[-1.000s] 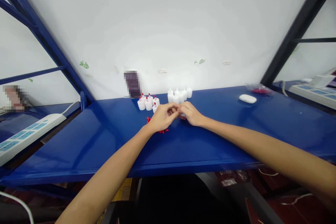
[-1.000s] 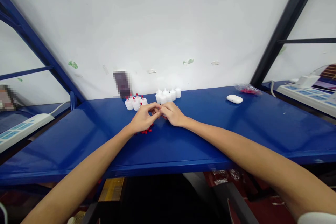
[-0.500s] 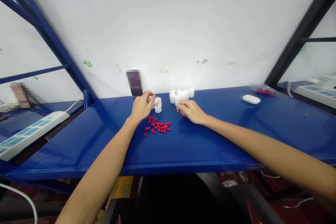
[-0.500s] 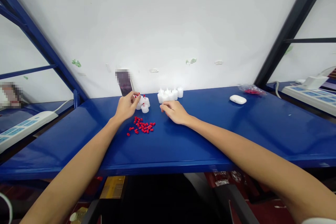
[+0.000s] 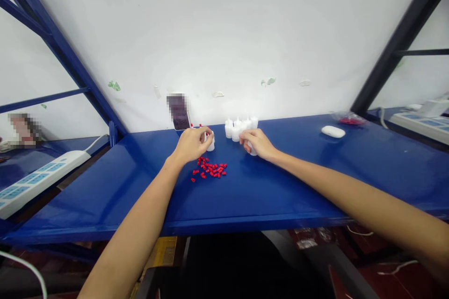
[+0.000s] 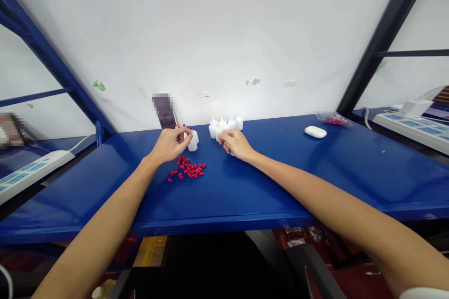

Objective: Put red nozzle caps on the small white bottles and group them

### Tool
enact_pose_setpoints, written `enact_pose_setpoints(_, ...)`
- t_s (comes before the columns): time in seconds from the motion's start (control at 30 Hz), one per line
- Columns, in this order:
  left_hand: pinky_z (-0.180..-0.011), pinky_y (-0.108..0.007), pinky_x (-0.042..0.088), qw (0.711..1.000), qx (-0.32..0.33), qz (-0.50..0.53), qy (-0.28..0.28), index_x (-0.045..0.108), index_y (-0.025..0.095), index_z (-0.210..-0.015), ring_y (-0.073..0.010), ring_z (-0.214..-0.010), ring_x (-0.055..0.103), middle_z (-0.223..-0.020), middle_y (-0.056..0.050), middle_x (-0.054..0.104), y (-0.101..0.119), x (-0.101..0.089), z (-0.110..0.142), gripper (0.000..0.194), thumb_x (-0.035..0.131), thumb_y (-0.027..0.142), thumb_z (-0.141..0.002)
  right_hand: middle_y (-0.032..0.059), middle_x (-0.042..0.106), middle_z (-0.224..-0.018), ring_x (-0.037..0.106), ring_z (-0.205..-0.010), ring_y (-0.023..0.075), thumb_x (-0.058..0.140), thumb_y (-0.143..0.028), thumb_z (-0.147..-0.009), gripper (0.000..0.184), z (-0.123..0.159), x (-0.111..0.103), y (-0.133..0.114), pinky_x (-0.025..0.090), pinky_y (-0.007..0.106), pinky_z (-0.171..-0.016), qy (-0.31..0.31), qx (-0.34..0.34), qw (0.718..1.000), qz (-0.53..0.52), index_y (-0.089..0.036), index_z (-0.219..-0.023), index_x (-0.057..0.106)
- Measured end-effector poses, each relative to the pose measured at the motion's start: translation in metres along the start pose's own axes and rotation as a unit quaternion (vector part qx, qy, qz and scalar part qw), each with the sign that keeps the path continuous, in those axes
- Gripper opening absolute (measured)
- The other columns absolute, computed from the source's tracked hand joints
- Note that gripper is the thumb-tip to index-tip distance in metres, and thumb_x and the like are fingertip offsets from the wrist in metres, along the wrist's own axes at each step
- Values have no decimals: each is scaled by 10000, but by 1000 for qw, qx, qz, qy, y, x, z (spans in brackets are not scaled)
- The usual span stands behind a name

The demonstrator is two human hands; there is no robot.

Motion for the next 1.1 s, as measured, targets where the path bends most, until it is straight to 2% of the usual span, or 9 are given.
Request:
enact_pose_setpoints(0.07,-579,-244,346,997,34,34,-68,717,157,-806,-108,-520,488,-544,23,547,8,-5,0,258,561,347,-886,-27,502,-403,456,-378,114,511,-352,-816,274,4,1,-1,341,252,-461,-7,-18,1000,21,-177,-614,572)
enact_pose_setpoints(0.2,-548,-234,363,969,55,98,-221,767,161,-872,-107,-555,518,-626,3,619,17,-6,2,263,643,391,-843,-21,519,-452,497,-449,127,485,-353,-846,295,10,4,-3,373,261,-532,-39,-64,995,71,-178,-626,577)
enact_pose_setpoints(0.33,-577,-236,394,954,73,119,-264,789,171,-878,-122,-625,565,-715,-22,672,19,2,4,299,685,446,-822,28,586,-637,547,-633,159,337,-318,-908,415,10,5,-3,399,291,-662,-78,-121,984,109,-166,-657,630)
enact_pose_setpoints(0.43,-625,-243,420,954,86,119,-262,793,180,-876,-138,-686,599,-769,-35,694,20,8,5,286,701,445,-818,44,609,-761,562,-739,179,324,-282,-909,391,8,6,-2,403,311,-747,-95,-145,979,107,-165,-722,647)
enact_pose_setpoints(0.67,-698,-265,448,958,122,83,-245,789,192,-862,-166,-765,623,-849,-50,709,21,15,5,227,729,404,-805,-4,650,-737,584,-769,183,418,-241,-871,91,11,9,-3,411,323,-794,-126,-105,986,12,-207,-914,490)
enact_pose_setpoints(0.77,-673,-263,450,957,110,88,-253,780,184,-822,-162,-736,632,-831,-46,718,21,16,5,202,735,379,-798,6,637,-732,571,-754,176,427,-254,-870,111,9,8,-2,406,315,-773,-118,-107,987,35,-194,-854,519)
enact_pose_setpoints(0.87,-647,-261,450,959,106,100,-244,763,175,-764,-155,-697,629,-800,-42,722,24,18,5,177,743,349,-785,24,605,-752,549,-751,170,407,-300,-902,241,8,7,-1,401,307,-756,-105,-114,986,68,-176,-765,562)
enact_pose_setpoints(1.0,-668,-264,453,972,103,138,-162,751,173,-776,-141,-673,607,-748,-25,719,31,21,5,144,708,305,-812,5,549,-696,515,-697,157,376,-358,-940,319,9,7,-3,391,295,-710,-97,-117,984,92,-177,-771,577)
enact_pose_setpoints(1.1,-653,-258,442,978,61,186,-74,749,177,-800,-132,-665,590,-732,-15,717,36,24,3,163,667,309,-847,-4,517,-627,508,-629,150,390,-375,-933,340,10,9,-1,394,283,-641,-111,-102,987,64,-178,-718,565)
Point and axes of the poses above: each hand's wrist, its own z-axis away from the middle knuckle, its own x-axis out of the palm, y = z × x, the point moved 1 cm from there along -z, towards the middle knuckle
